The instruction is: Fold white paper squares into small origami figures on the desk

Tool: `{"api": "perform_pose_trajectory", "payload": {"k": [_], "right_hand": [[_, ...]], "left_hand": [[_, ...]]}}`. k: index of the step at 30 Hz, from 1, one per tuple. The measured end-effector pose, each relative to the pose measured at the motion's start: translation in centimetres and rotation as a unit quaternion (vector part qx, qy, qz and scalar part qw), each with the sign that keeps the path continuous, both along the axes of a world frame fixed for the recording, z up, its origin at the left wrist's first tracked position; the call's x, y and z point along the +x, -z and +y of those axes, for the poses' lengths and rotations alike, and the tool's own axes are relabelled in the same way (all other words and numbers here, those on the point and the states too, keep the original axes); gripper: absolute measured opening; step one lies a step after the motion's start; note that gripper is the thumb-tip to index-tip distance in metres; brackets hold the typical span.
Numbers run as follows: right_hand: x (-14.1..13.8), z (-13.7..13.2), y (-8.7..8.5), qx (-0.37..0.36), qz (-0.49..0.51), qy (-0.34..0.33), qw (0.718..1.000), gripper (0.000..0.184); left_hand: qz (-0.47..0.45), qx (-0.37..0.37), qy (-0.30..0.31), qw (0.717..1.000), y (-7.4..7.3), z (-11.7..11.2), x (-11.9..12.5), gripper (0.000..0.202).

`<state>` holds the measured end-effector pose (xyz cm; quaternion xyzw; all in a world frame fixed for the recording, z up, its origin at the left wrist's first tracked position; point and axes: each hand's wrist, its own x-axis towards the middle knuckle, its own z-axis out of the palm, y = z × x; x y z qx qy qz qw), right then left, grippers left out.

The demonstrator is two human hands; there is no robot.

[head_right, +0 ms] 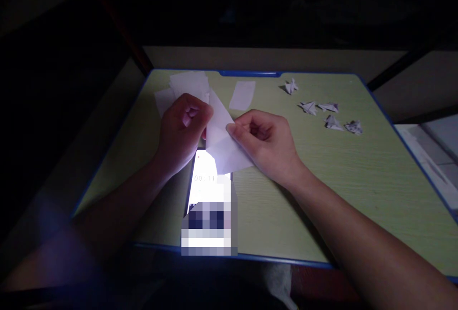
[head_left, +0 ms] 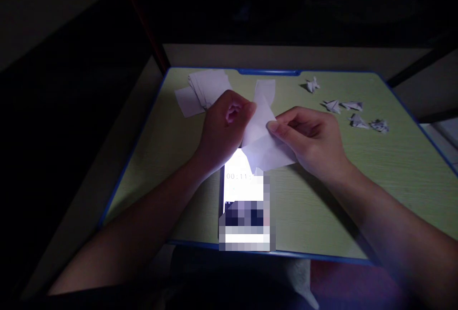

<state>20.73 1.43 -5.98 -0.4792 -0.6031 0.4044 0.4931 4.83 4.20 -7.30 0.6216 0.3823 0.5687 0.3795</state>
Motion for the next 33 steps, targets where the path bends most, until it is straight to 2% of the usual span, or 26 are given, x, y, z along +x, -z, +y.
{"api": "perform_pose_trajectory", "payload": {"k": [8,14,19,26,33], "right_hand": [[0.25,0.22,0.07,0.010,0.038,0.015,0.999,0.015],[0.23,0.23,0.27,0.007,0.052,0.013,0.999,0.013],[0.29,0.21,0.26,0.004,0.063,0.021,0.998,0.013],[0.52,0.45,0.58,0.024,0.068,0.035,0.997,0.014],[0.21,0.24,0.28,0.008,0.082,0.032,0.996,0.016]], "left_hand": [[0.019,0.033,0.017,0.999,-0.02,-0.12,0.11,0.017],[0.023,0.019,0.007,1.000,0.10,-0.12,0.02,0.021],[0.030,-0.013,-0.003,0.999,-0.35,-0.31,0.12,0.020],[0.042,-0.006,0.001,0.999,-0.30,-0.43,0.24,0.023],[0.072,0.001,-0.021,0.997,-0.10,-0.32,-0.04,0.027]]}}
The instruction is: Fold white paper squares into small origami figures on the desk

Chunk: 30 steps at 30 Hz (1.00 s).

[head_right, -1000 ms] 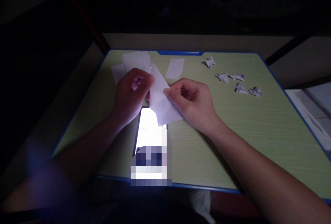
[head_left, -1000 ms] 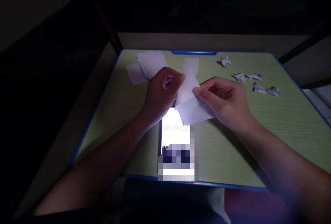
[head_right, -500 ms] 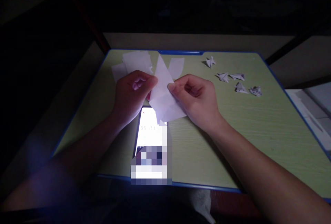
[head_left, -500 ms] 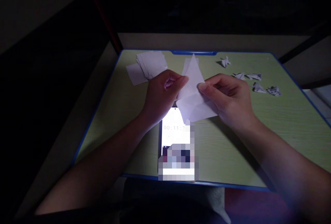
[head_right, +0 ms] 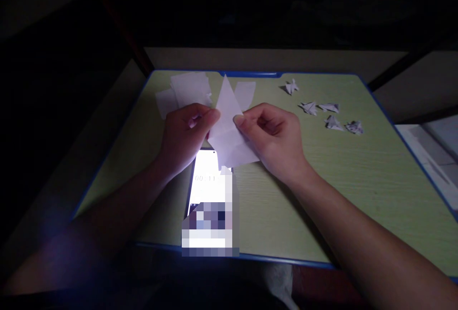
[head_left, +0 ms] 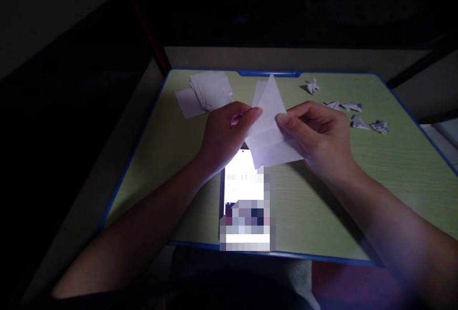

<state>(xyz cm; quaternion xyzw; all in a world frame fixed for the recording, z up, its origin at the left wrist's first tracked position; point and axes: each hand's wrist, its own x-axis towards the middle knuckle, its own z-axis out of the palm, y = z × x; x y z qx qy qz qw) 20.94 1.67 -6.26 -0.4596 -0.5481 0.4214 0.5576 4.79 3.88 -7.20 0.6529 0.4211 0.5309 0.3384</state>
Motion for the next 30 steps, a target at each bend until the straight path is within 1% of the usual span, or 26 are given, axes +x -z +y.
{"api": "perform_pose_trajectory", "payload": {"k": [3,8,10,12,15,17,20,22,24,26,28,30], "right_hand": [[0.1,0.1,0.0,0.002,0.005,0.006,1.000,0.016],[0.2,0.2,-0.1,-0.019,0.022,0.015,0.999,0.015],[0.2,0.3,-0.1,-0.034,0.039,0.003,0.999,0.016],[0.3,0.4,0.1,-0.049,0.057,-0.008,0.997,0.015],[0.4,0.7,0.3,-0.076,0.073,-0.024,0.994,0.014],[0.4,0.9,0.3,-0.097,0.094,-0.031,0.990,0.013],[0.4,1.0,0.1,-0.128,0.135,-0.031,0.982,0.010],[0.4,1.0,0.0,-0.131,0.152,-0.028,0.979,0.009],[0.3,1.0,-0.1,-0.128,0.162,-0.027,0.978,0.008],[0.4,1.1,-0.1,-0.136,0.168,-0.032,0.976,0.009],[0.5,1.3,0.0,-0.146,0.170,-0.052,0.973,0.011],[0.8,1.5,0.2,-0.133,0.162,-0.075,0.975,0.017]], "left_hand": [[-0.014,-0.014,0.015,1.000,0.0,0.0,0.1,0.027],[-0.033,-0.031,0.042,0.998,0.2,-0.1,0.1,0.018],[-0.028,-0.037,0.036,0.998,0.3,0.0,0.0,0.018],[-0.016,-0.041,0.016,0.999,0.3,0.1,-0.1,0.018],[0.005,-0.029,-0.005,1.000,0.2,0.1,-0.3,0.017],[0.008,-0.021,-0.005,1.000,0.0,0.1,-0.4,0.017],[0.007,-0.021,0.017,1.000,-0.1,0.1,-0.4,0.023],[0.009,-0.026,0.035,0.999,-0.1,0.0,-0.4,0.025],[0.007,-0.033,0.037,0.999,-0.2,0.0,-0.4,0.025],[0.017,-0.035,0.021,0.999,-0.1,0.1,-0.5,0.023],[0.034,-0.030,0.005,0.999,-0.1,0.2,-0.5,0.023],[0.045,-0.025,-0.001,0.999,0.0,0.3,-0.6,0.022]]}}
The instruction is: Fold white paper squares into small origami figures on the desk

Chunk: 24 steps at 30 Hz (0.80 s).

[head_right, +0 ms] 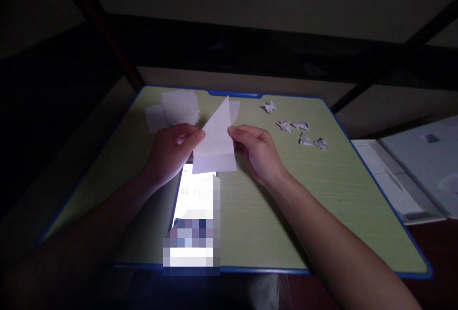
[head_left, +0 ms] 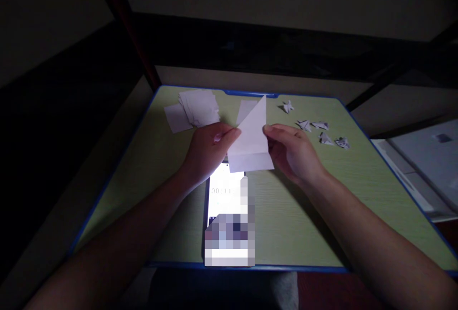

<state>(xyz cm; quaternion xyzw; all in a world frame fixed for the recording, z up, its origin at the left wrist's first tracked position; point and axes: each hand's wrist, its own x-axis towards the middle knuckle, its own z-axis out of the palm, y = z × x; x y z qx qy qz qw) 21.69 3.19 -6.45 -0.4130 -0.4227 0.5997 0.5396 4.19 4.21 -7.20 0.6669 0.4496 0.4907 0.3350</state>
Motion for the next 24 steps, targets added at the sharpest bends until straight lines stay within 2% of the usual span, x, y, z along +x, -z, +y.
{"api": "perform_pose_trajectory", "payload": {"k": [4,10,13,16,24], "right_hand": [[0.4,0.3,0.5,0.067,-0.049,0.010,0.996,0.022],[0.5,0.1,1.0,0.084,-0.148,0.045,0.984,0.019],[0.5,0.1,1.0,0.106,-0.161,0.065,0.979,0.018],[0.6,0.1,0.9,0.122,-0.163,0.066,0.977,0.017],[0.8,0.4,1.2,0.122,-0.161,0.061,0.977,0.021]], "left_hand": [[0.012,-0.005,-0.002,1.000,0.0,0.0,0.0,0.025],[-0.005,-0.018,0.015,1.000,0.1,-0.2,0.3,0.025],[-0.014,-0.010,0.024,1.000,0.1,-0.3,0.4,0.032],[-0.022,0.004,0.027,0.999,0.0,-0.4,0.5,0.029],[-0.008,0.022,0.039,0.999,0.1,-0.1,0.2,0.032]]}}
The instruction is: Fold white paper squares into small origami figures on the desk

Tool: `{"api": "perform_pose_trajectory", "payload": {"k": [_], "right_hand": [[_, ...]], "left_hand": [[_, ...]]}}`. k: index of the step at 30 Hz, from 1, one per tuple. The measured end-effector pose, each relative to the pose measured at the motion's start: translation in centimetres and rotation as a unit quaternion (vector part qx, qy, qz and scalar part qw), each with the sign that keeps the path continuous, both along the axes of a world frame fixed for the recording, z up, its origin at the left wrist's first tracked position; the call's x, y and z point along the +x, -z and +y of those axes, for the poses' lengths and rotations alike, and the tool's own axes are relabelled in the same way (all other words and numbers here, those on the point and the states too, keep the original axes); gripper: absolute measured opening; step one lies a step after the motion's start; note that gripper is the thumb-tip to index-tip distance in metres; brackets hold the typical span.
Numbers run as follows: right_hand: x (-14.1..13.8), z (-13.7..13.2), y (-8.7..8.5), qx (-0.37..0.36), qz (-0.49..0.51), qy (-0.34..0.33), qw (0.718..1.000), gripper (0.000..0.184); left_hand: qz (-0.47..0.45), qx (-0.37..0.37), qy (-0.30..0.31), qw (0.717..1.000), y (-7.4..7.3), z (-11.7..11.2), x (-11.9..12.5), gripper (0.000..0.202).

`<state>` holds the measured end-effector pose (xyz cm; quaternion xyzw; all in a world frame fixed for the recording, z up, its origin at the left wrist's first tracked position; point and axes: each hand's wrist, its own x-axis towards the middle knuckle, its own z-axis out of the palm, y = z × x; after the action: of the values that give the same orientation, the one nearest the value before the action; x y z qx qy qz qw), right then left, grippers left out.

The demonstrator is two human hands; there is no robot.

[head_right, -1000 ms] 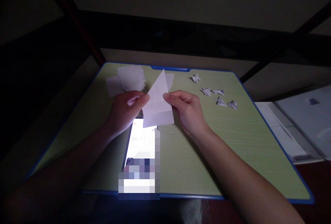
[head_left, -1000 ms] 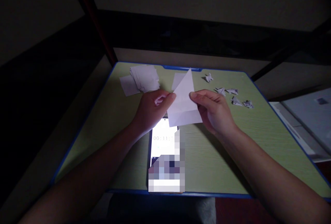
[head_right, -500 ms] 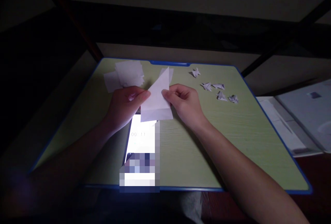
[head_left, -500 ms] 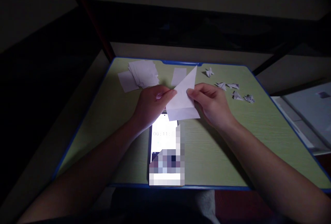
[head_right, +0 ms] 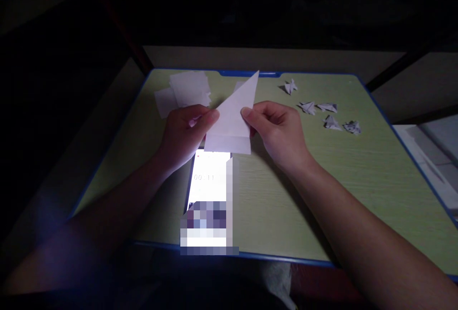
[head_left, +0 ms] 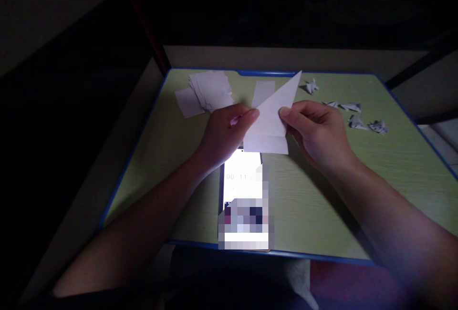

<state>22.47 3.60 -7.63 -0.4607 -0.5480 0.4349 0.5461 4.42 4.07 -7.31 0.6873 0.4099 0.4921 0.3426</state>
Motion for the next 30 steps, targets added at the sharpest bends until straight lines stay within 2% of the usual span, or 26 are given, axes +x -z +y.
{"api": "perform_pose_trajectory", "payload": {"k": [7,13,19,22,26,30], "right_hand": [[-0.2,-0.3,0.0,-0.002,-0.033,-0.008,0.999,0.022],[-0.8,-0.9,-0.6,-0.010,-0.050,-0.025,0.998,0.021],[-0.6,-0.8,-0.2,0.004,-0.034,-0.032,0.999,0.020],[-0.5,-0.5,0.1,0.012,-0.019,-0.014,1.000,0.021],[-0.3,-0.2,0.3,0.011,-0.006,0.006,1.000,0.022],[-0.2,0.0,0.3,0.007,0.013,0.013,1.000,0.023]], "left_hand": [[-0.009,-0.011,-0.002,1.000,-0.1,-0.3,0.3,0.013],[0.013,0.018,-0.024,0.999,-0.3,-0.4,0.2,0.025],[0.042,0.039,-0.014,0.998,-0.1,-0.3,0.3,0.021],[0.045,0.018,-0.008,0.999,0.2,-0.5,0.4,0.011],[0.037,0.018,0.014,0.999,0.7,-0.4,0.2,0.044],[0.091,0.057,0.034,0.994,1.0,0.0,-0.1,0.043]]}}
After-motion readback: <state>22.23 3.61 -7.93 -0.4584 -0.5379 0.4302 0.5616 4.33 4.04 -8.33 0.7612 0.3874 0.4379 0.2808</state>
